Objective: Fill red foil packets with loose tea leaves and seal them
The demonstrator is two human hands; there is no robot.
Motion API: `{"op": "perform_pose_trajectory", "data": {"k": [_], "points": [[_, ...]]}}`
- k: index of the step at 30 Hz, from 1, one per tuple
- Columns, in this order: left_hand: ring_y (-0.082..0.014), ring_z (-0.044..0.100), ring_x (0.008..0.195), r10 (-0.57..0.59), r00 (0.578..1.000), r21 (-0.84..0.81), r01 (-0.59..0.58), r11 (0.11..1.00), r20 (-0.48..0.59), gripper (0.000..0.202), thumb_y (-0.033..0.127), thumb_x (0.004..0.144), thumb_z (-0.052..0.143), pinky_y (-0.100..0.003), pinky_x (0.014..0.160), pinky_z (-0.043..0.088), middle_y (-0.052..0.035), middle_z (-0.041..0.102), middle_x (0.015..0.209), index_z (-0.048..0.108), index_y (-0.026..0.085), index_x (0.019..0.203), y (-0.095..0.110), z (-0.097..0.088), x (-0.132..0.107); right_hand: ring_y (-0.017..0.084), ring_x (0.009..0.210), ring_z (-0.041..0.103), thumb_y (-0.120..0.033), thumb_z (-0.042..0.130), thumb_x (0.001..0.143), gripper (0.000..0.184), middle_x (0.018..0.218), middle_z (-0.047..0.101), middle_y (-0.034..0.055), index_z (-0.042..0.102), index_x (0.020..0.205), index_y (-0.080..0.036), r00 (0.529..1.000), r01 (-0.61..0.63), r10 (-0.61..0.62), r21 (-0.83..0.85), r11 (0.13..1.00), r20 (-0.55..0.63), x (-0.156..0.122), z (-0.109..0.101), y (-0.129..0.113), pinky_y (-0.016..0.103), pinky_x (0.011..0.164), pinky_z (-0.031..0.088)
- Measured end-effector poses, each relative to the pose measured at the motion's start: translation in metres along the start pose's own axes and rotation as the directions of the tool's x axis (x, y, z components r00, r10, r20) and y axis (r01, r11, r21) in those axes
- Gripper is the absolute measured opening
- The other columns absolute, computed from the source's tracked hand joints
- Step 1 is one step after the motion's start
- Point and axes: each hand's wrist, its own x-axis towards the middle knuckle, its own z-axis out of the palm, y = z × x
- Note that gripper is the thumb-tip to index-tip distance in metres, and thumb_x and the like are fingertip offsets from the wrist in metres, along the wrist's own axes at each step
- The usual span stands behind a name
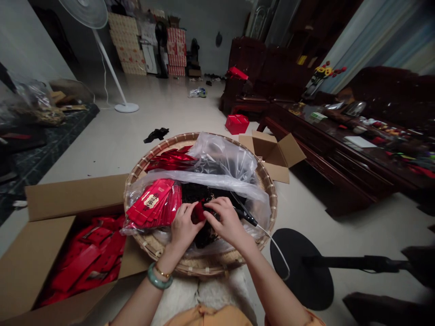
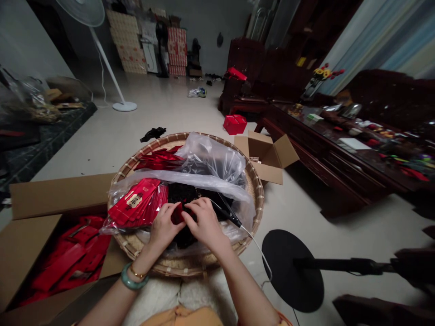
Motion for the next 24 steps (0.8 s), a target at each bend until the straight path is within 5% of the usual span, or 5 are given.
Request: {"op": "perform_pose_trajectory", "data": {"k": [7, 11, 15, 19, 24], "points": [[-0.0231, 0.059, 0.091, 0.032, 0.999, 0.052, -0.033, 0.998, 0.023, 0.049, 0.008, 0.069, 0.056, -0.034, 0.077, 0.051, -0.0075, 0.058, 0.102, 0.055, 0.02, 0.117, 0.003, -0.003, -0.004, 0.026, 0.091, 0.049, -0.028, 0.062, 0.081, 0.017, 0.084, 0.066, 0.0081, 0.066, 0.094, -0.019, 0.979, -0.032, 0.055, -0.117, 0.993, 0.198, 0.0, 0.01, -0.007, 0.038, 0.079, 0.043], [-0.0244, 0.058, 0.096, 0.078, 0.996, 0.022, -0.078, 0.997, 0.033, 0.045, 0.012, 0.073, 0.056, -0.037, 0.082, 0.05, -0.0089, 0.058, 0.105, 0.053, 0.019, 0.117, 0.003, -0.003, -0.006, 0.024, 0.084, 0.052, -0.028, 0.064, 0.079, 0.01, 0.077, 0.065, 0.0066, 0.067, 0.082, -0.019, 0.964, -0.036, 0.068, -0.125, 0.991, 0.256, 0.003, 0.013, -0.006, 0.036, 0.076, 0.043], [-0.0249, 0.058, 0.096, 0.073, 0.997, -0.025, -0.073, 0.997, -0.01, 0.039, 0.023, 0.072, 0.065, -0.038, 0.082, 0.05, -0.0086, 0.061, 0.102, 0.054, 0.019, 0.11, -0.001, -0.005, -0.003, 0.021, 0.088, 0.057, -0.025, 0.06, 0.081, 0.014, 0.087, 0.068, 0.0049, 0.068, 0.092, -0.022, 0.995, -0.031, 0.029, 0.02, 0.999, 0.092, 0.008, 0.001, -0.001, 0.034, 0.08, 0.045], [-0.0233, 0.06, 0.094, 0.041, 0.996, -0.069, -0.046, 0.997, -0.078, 0.039, 0.029, 0.072, 0.068, -0.036, 0.08, 0.052, -0.0077, 0.062, 0.099, 0.056, 0.018, 0.107, -0.005, -0.008, 0.003, 0.019, 0.088, 0.062, -0.02, 0.051, 0.084, 0.023, 0.097, 0.069, 0.0053, 0.066, 0.101, -0.022, 0.985, -0.157, 0.164, 0.118, 0.981, -0.051, 0.014, -0.003, 0.024, 0.033, 0.077, 0.048], [-0.0227, 0.061, 0.094, 0.023, 0.992, -0.083, -0.034, 0.996, -0.128, 0.04, 0.031, 0.073, 0.068, -0.037, 0.083, 0.052, -0.0081, 0.062, 0.101, 0.056, 0.018, 0.108, -0.008, -0.009, 0.004, 0.025, 0.103, 0.058, -0.017, 0.067, 0.071, 0.049, 0.112, 0.062, 0.0123, 0.056, 0.119, -0.018, 0.943, -0.24, 0.265, -0.14, 0.961, 0.201, 0.015, 0.026, 0.056, 0.039, 0.09, 0.043]]}}
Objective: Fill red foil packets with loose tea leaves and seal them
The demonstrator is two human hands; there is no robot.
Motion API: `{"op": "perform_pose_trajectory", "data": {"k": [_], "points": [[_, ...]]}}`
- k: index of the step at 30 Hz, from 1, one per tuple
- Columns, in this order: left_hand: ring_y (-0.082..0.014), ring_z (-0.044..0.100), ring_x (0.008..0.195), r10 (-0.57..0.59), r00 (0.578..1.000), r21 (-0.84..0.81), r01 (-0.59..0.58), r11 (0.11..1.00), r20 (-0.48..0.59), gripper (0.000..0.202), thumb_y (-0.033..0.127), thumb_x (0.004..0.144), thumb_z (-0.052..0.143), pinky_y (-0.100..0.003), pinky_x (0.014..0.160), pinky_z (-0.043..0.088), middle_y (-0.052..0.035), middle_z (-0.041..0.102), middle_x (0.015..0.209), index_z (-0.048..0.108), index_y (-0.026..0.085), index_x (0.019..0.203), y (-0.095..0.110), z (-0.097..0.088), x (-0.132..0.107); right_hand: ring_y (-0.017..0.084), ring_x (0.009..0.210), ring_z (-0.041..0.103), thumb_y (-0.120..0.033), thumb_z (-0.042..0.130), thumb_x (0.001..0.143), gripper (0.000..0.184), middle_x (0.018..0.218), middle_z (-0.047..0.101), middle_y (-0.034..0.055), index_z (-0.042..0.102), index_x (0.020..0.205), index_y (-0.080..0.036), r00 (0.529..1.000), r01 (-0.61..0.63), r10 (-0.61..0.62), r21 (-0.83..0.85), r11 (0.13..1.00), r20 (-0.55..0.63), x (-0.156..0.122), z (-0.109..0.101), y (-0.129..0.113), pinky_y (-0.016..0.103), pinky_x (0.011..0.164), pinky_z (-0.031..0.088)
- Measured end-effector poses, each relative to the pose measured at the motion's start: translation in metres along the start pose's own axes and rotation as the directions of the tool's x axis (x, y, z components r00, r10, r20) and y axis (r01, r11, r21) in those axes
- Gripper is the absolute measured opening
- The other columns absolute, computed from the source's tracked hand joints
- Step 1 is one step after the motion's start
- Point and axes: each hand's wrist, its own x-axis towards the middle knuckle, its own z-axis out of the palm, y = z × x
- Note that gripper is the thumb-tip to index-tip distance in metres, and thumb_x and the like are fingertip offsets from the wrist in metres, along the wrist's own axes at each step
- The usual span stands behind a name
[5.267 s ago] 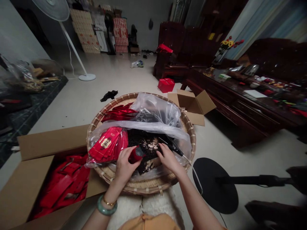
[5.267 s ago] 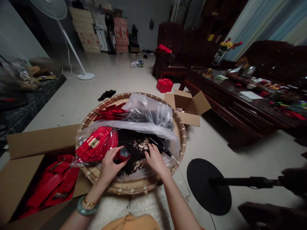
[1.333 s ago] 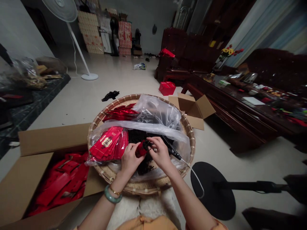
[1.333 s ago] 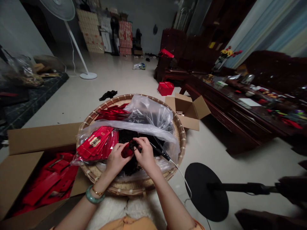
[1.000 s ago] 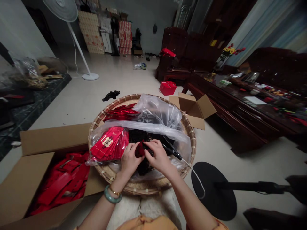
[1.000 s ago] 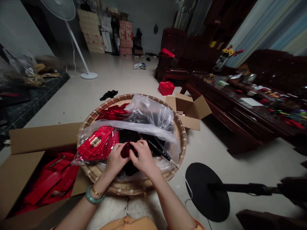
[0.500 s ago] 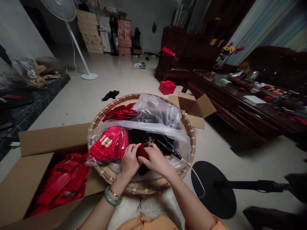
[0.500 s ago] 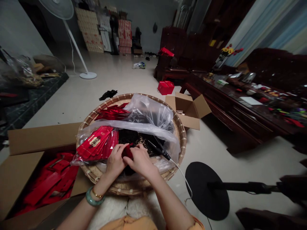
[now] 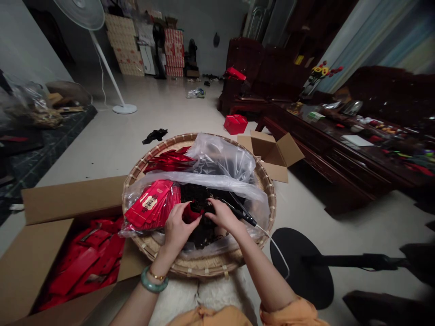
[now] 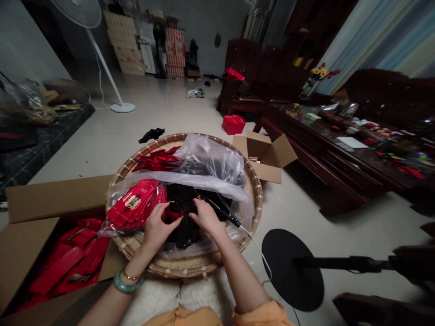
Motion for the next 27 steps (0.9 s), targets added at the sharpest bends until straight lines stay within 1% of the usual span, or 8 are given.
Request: {"op": "perform_pose_trajectory", "data": {"k": [2, 5, 9, 13, 17, 21, 23, 27], "points": [[-0.0232, 0.061, 0.095, -0.005, 1.0, 0.019, 0.005, 1.0, 0.0, 0.043, 0.032, 0.072, 0.069, -0.037, 0.083, 0.052, -0.0087, 0.062, 0.102, 0.055, 0.017, 0.11, -0.001, 0.0, -0.001, 0.028, 0.108, 0.053, -0.02, 0.072, 0.068, 0.058, 0.116, 0.059, 0.0143, 0.052, 0.123, -0.018, 0.998, -0.015, 0.021, -0.11, 0.994, 0.055, 0.002, 0.015, 0.001, 0.041, 0.09, 0.043], [-0.024, 0.062, 0.095, -0.028, 1.0, 0.051, 0.029, 0.998, -0.005, 0.047, 0.034, 0.071, 0.069, -0.037, 0.082, 0.053, -0.0092, 0.062, 0.103, 0.054, 0.017, 0.112, -0.002, -0.001, -0.002, 0.027, 0.106, 0.052, -0.017, 0.071, 0.068, 0.048, 0.114, 0.056, 0.0124, 0.055, 0.113, -0.02, 0.996, -0.001, 0.02, -0.221, 0.975, 0.085, 0.002, 0.029, -0.002, 0.038, 0.085, 0.044], [-0.0246, 0.063, 0.095, -0.056, 0.998, 0.061, 0.056, 0.997, -0.007, 0.051, 0.035, 0.071, 0.07, -0.037, 0.08, 0.054, -0.01, 0.063, 0.105, 0.052, 0.017, 0.115, -0.003, -0.001, -0.002, 0.022, 0.096, 0.054, -0.013, 0.062, 0.072, 0.028, 0.103, 0.056, 0.0077, 0.056, 0.099, -0.02, 0.995, -0.015, 0.038, -0.245, 0.969, 0.089, 0.0, 0.028, 0.0, 0.032, 0.08, 0.044], [-0.0243, 0.063, 0.095, -0.06, 0.998, 0.029, 0.06, 0.998, 0.004, 0.051, 0.034, 0.071, 0.07, -0.037, 0.079, 0.055, -0.0108, 0.062, 0.106, 0.052, 0.016, 0.115, -0.003, 0.001, -0.001, 0.024, 0.102, 0.051, -0.015, 0.066, 0.067, 0.043, 0.111, 0.052, 0.0095, 0.053, 0.107, -0.021, 0.995, -0.023, 0.046, -0.258, 0.966, 0.085, -0.005, 0.026, 0.005, 0.033, 0.079, 0.044], [-0.0235, 0.062, 0.095, -0.057, 0.998, 0.006, 0.057, 0.998, 0.014, 0.051, 0.032, 0.072, 0.07, -0.037, 0.079, 0.055, -0.0102, 0.061, 0.106, 0.051, 0.017, 0.117, -0.003, 0.002, -0.002, 0.02, 0.09, 0.054, -0.008, 0.058, 0.066, 0.029, 0.098, 0.057, 0.0067, 0.059, 0.093, -0.019, 0.998, -0.012, 0.019, -0.121, 0.993, 0.056, -0.004, 0.027, 0.009, 0.031, 0.078, 0.044], [-0.0221, 0.062, 0.092, -0.071, 0.997, -0.024, 0.072, 0.997, 0.014, 0.05, 0.033, 0.072, 0.07, -0.035, 0.075, 0.056, -0.0091, 0.061, 0.106, 0.051, 0.018, 0.116, -0.004, 0.0, -0.002, 0.017, 0.079, 0.055, -0.013, 0.059, 0.062, 0.024, 0.083, 0.06, 0.0015, 0.061, 0.085, -0.018, 0.985, -0.064, 0.105, 0.27, 0.961, -0.139, 0.001, 0.022, 0.016, 0.031, 0.075, 0.045], [-0.0219, 0.062, 0.092, -0.078, 0.997, -0.029, 0.078, 0.997, 0.011, 0.05, 0.033, 0.072, 0.07, -0.034, 0.074, 0.056, -0.0091, 0.061, 0.106, 0.051, 0.018, 0.116, -0.003, 0.0, -0.002, 0.016, 0.073, 0.056, -0.017, 0.059, 0.062, 0.03, 0.08, 0.062, 0.0, 0.062, 0.092, -0.019, 0.967, -0.119, 0.228, 0.588, 0.8, -0.115, 0.001, 0.018, 0.019, 0.03, 0.069, 0.047], [-0.0224, 0.061, 0.094, -0.056, 0.998, -0.015, 0.056, 0.998, 0.023, 0.048, 0.031, 0.072, 0.07, -0.035, 0.077, 0.055, -0.0092, 0.061, 0.105, 0.052, 0.019, 0.115, 0.002, 0.003, 0.0, 0.017, 0.07, 0.062, -0.024, 0.058, 0.068, 0.031, 0.084, 0.067, 0.0026, 0.063, 0.099, -0.02, 0.943, -0.225, 0.285, 0.959, 0.174, 0.17, -0.006, 0.008, 0.015, 0.031, 0.062, 0.05]]}}
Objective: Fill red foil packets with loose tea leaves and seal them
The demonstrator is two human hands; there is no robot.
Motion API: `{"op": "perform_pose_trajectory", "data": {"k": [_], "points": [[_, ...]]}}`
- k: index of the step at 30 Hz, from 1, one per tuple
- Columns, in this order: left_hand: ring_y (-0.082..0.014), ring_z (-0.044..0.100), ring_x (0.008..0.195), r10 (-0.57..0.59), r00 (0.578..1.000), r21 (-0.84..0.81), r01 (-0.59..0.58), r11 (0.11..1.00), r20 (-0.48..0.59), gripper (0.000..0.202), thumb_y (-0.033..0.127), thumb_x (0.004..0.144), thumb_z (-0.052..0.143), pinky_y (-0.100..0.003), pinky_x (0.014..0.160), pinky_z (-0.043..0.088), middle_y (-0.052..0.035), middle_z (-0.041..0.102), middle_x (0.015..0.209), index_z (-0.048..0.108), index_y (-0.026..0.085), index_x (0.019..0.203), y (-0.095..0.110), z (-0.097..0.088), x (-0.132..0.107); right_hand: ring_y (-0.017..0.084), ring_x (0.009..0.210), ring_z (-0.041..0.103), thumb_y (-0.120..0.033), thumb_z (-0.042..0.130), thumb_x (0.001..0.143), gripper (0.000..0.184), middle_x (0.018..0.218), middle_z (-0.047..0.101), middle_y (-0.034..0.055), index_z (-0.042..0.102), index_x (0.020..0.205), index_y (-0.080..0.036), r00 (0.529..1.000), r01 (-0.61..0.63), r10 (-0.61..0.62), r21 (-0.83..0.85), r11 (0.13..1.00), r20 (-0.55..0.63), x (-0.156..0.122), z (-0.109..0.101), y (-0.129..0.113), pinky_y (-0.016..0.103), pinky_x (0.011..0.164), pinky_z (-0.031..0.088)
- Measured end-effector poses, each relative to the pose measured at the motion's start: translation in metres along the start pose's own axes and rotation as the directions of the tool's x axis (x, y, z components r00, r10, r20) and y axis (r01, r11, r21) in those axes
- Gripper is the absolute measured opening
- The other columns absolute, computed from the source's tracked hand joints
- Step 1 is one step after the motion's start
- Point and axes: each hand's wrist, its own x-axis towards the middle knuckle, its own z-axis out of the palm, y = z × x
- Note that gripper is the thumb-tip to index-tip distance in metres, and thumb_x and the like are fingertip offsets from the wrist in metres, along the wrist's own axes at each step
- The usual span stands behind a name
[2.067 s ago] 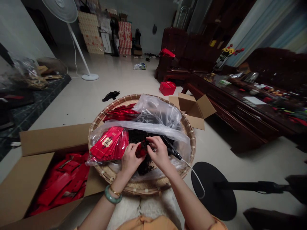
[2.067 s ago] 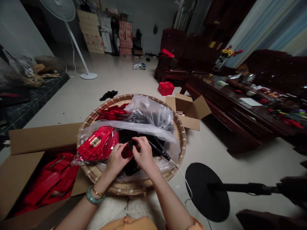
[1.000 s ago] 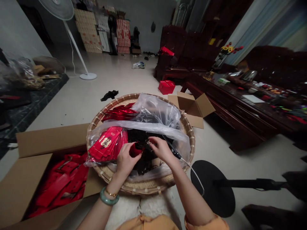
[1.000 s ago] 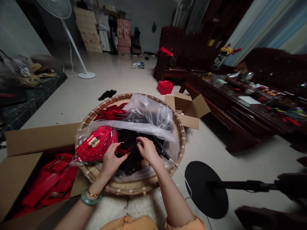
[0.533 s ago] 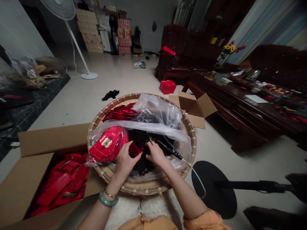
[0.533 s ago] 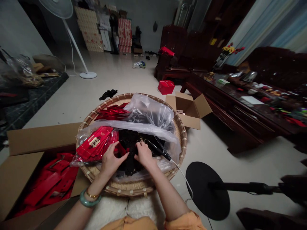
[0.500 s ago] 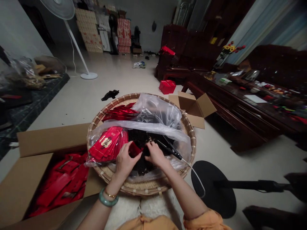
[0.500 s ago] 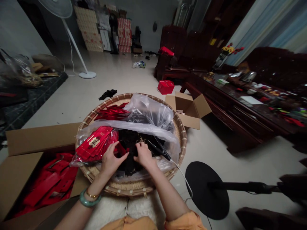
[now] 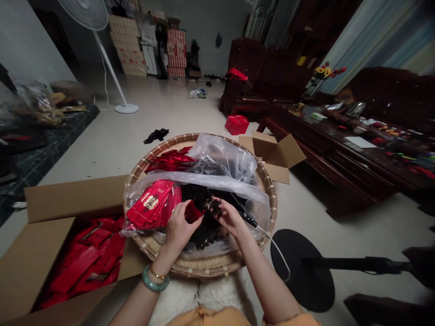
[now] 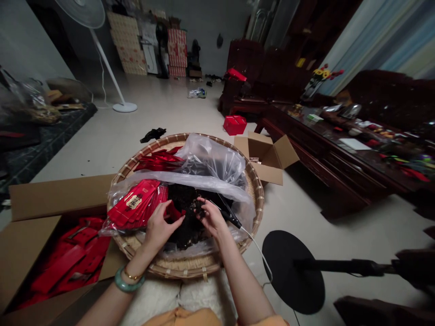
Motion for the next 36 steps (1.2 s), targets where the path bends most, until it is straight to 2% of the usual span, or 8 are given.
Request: {"op": "perform_pose_trajectory", "data": {"k": [3, 8, 13, 18, 25, 28, 32, 36], "points": [[-0.0234, 0.061, 0.097, 0.031, 1.0, 0.018, -0.031, 0.999, 0.007, 0.047, 0.031, 0.073, 0.069, -0.035, 0.08, 0.054, -0.0091, 0.061, 0.104, 0.052, 0.018, 0.114, 0.004, 0.002, 0.001, 0.022, 0.083, 0.066, -0.028, 0.055, 0.074, 0.023, 0.086, 0.07, 0.007, 0.066, 0.091, -0.017, 0.998, -0.057, 0.046, 0.231, 0.971, 0.052, -0.01, 0.005, -0.011, 0.038, 0.074, 0.053], [-0.024, 0.06, 0.096, 0.049, 0.998, 0.064, -0.051, 0.997, 0.036, 0.044, 0.031, 0.074, 0.068, -0.037, 0.081, 0.053, -0.0087, 0.061, 0.102, 0.052, 0.017, 0.113, 0.007, 0.003, 0.002, 0.027, 0.093, 0.066, -0.036, 0.047, 0.082, 0.029, 0.091, 0.072, 0.0091, 0.066, 0.093, -0.017, 0.997, -0.004, -0.018, 0.261, 0.965, 0.08, -0.023, 0.02, -0.038, 0.049, 0.087, 0.049], [-0.0238, 0.06, 0.096, 0.044, 0.997, 0.058, -0.048, 0.997, 0.06, 0.042, 0.027, 0.072, 0.069, -0.036, 0.081, 0.052, -0.0077, 0.062, 0.101, 0.053, 0.018, 0.11, 0.009, 0.005, 0.004, 0.025, 0.099, 0.064, -0.036, 0.051, 0.082, 0.027, 0.093, 0.072, 0.0061, 0.068, 0.092, -0.018, 0.988, 0.119, -0.144, 0.315, 0.942, 0.056, -0.031, 0.046, -0.055, 0.046, 0.097, 0.044], [-0.0234, 0.061, 0.095, 0.031, 0.998, 0.036, -0.033, 0.999, 0.054, 0.041, 0.024, 0.071, 0.069, -0.036, 0.081, 0.052, -0.0067, 0.062, 0.101, 0.054, 0.019, 0.109, 0.011, 0.007, 0.005, 0.023, 0.107, 0.059, -0.048, 0.057, 0.079, 0.034, 0.1, 0.071, 0.0036, 0.07, 0.094, -0.02, 0.975, 0.219, -0.223, 0.198, 0.956, -0.003, -0.032, 0.065, -0.048, 0.041, 0.105, 0.035], [-0.0235, 0.061, 0.095, 0.027, 0.999, 0.038, -0.029, 0.999, 0.046, 0.041, 0.025, 0.07, 0.069, -0.036, 0.08, 0.052, -0.0067, 0.062, 0.1, 0.054, 0.018, 0.108, 0.009, 0.007, 0.004, 0.024, 0.125, 0.046, -0.064, 0.054, 0.077, 0.052, 0.122, 0.063, 0.0051, 0.069, 0.105, -0.023, 0.97, 0.232, -0.233, 0.027, 0.972, 0.069, -0.032, 0.066, -0.039, 0.041, 0.111, 0.026], [-0.0235, 0.061, 0.095, 0.013, 0.999, 0.042, -0.015, 0.999, 0.051, 0.042, 0.023, 0.069, 0.07, -0.035, 0.079, 0.052, -0.0066, 0.062, 0.1, 0.054, 0.018, 0.107, 0.008, 0.007, 0.004, 0.022, 0.127, 0.045, -0.067, 0.05, 0.078, 0.059, 0.129, 0.058, 0.0059, 0.062, 0.117, -0.024, 0.963, 0.252, -0.242, -0.087, 0.964, 0.116, -0.035, 0.064, -0.037, 0.042, 0.113, 0.022], [-0.0234, 0.061, 0.092, 0.027, 0.999, 0.05, -0.029, 0.998, 0.036, 0.037, 0.025, 0.069, 0.07, -0.035, 0.077, 0.052, -0.0064, 0.062, 0.097, 0.055, 0.018, 0.102, 0.009, 0.008, 0.004, 0.021, 0.133, 0.039, -0.069, 0.044, 0.08, 0.068, 0.14, 0.047, 0.0073, 0.049, 0.132, -0.025, 0.963, 0.235, -0.183, -0.287, 0.929, 0.197, -0.041, 0.062, -0.036, 0.044, 0.115, 0.016], [-0.0234, 0.062, 0.091, 0.031, 0.999, 0.057, -0.031, 0.998, 0.017, 0.036, 0.028, 0.07, 0.07, -0.034, 0.075, 0.053, -0.0067, 0.062, 0.097, 0.055, 0.018, 0.102, 0.009, 0.007, 0.003, 0.021, 0.134, 0.037, -0.067, 0.037, 0.085, 0.066, 0.142, 0.044, 0.0067, 0.042, 0.137, -0.027, 0.945, 0.291, -0.217, -0.327, 0.899, 0.246, -0.041, 0.058, -0.036, 0.044, 0.114, 0.019]]}}
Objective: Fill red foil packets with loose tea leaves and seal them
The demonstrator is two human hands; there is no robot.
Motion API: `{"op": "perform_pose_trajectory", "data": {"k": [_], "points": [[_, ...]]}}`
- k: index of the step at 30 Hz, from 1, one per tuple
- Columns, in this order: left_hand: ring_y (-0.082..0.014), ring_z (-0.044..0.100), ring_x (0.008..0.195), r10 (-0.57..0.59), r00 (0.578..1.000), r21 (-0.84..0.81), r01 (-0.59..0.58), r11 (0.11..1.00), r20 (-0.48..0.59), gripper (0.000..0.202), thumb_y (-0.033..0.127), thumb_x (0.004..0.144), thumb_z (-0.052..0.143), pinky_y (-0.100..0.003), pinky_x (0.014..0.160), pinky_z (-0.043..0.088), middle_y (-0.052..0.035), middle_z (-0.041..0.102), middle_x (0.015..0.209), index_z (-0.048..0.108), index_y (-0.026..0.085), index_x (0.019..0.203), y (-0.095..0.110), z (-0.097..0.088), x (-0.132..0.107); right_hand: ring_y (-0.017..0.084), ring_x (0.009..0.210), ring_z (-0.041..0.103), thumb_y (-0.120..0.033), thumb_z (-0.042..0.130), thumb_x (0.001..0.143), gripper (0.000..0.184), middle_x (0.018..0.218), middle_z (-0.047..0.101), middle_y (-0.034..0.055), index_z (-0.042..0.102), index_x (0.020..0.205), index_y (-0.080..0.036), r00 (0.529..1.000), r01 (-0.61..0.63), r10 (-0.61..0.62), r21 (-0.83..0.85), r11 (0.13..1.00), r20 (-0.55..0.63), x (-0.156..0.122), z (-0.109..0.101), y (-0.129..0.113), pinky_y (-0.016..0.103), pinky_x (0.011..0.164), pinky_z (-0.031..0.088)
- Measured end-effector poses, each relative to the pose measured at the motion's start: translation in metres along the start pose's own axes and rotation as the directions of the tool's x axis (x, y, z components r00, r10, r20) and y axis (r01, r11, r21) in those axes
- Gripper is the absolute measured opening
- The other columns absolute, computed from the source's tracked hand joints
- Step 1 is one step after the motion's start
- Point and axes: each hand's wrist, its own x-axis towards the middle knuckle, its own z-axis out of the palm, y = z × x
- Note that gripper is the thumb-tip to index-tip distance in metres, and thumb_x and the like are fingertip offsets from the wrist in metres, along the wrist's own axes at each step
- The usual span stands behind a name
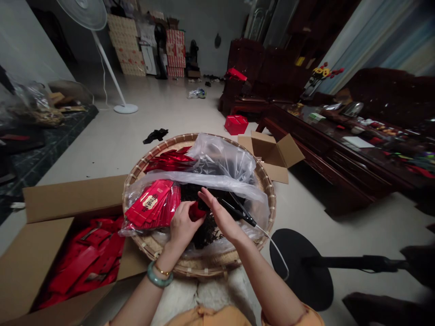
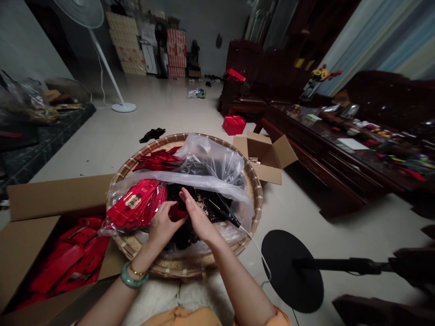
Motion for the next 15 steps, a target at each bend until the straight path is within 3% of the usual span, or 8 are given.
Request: {"op": "perform_pose_trajectory", "data": {"k": [3, 5, 8, 11, 15], "points": [[-0.0237, 0.062, 0.092, -0.022, 1.0, 0.0, 0.022, 1.0, -0.002, 0.04, 0.029, 0.069, 0.07, -0.034, 0.073, 0.053, -0.0074, 0.062, 0.099, 0.054, 0.018, 0.105, -0.001, -0.001, -0.001, 0.022, 0.126, 0.047, -0.058, 0.033, 0.091, 0.054, 0.134, 0.053, 0.0073, 0.048, 0.132, -0.027, 0.993, 0.083, -0.089, -0.083, 0.993, -0.074, -0.001, -0.005, 0.002, 0.044, 0.105, 0.035], [-0.0239, 0.062, 0.092, -0.023, 1.0, 0.001, 0.023, 1.0, -0.005, 0.042, 0.028, 0.069, 0.07, -0.034, 0.073, 0.053, -0.0079, 0.062, 0.1, 0.054, 0.018, 0.106, -0.001, -0.002, -0.001, 0.023, 0.113, 0.055, -0.047, 0.039, 0.092, 0.04, 0.119, 0.063, 0.0077, 0.059, 0.119, -0.025, 0.98, 0.139, -0.175, -0.3, 0.944, -0.096, -0.005, -0.008, 0.001, 0.043, 0.097, 0.042], [-0.0244, 0.062, 0.093, -0.006, 1.0, 0.008, 0.006, 1.0, -0.012, 0.04, 0.026, 0.07, 0.068, -0.036, 0.076, 0.053, -0.0088, 0.062, 0.099, 0.054, 0.017, 0.106, -0.001, -0.001, -0.002, 0.023, 0.103, 0.053, -0.027, 0.047, 0.09, 0.024, 0.106, 0.066, 0.0074, 0.068, 0.102, -0.023, 0.947, 0.255, -0.321, -0.657, 0.709, 0.021, -0.012, -0.007, -0.002, 0.043, 0.094, 0.043], [-0.0249, 0.061, 0.094, -0.002, 1.0, 0.022, 0.002, 1.0, -0.008, 0.041, 0.025, 0.071, 0.067, -0.037, 0.079, 0.053, -0.0095, 0.062, 0.1, 0.053, 0.016, 0.108, -0.001, -0.001, -0.002, 0.025, 0.106, 0.048, -0.017, 0.046, 0.089, 0.028, 0.11, 0.062, 0.0096, 0.065, 0.109, -0.021, 0.924, 0.299, -0.364, -0.813, 0.499, 0.117, -0.016, -0.005, -0.003, 0.044, 0.092, 0.045], [-0.0259, 0.06, 0.096, -0.009, 1.0, 0.043, 0.009, 0.999, 0.016, 0.047, 0.028, 0.07, 0.069, -0.037, 0.079, 0.053, -0.0102, 0.06, 0.102, 0.052, 0.016, 0.113, -0.001, -0.003, -0.003, 0.024, 0.104, 0.05, -0.019, 0.047, 0.089, 0.028, 0.111, 0.055, 0.0132, 0.062, 0.112, -0.019, 0.95, 0.233, -0.295, -0.868, 0.439, 0.105, -0.015, -0.003, -0.002, 0.042, 0.088, 0.049]]}}
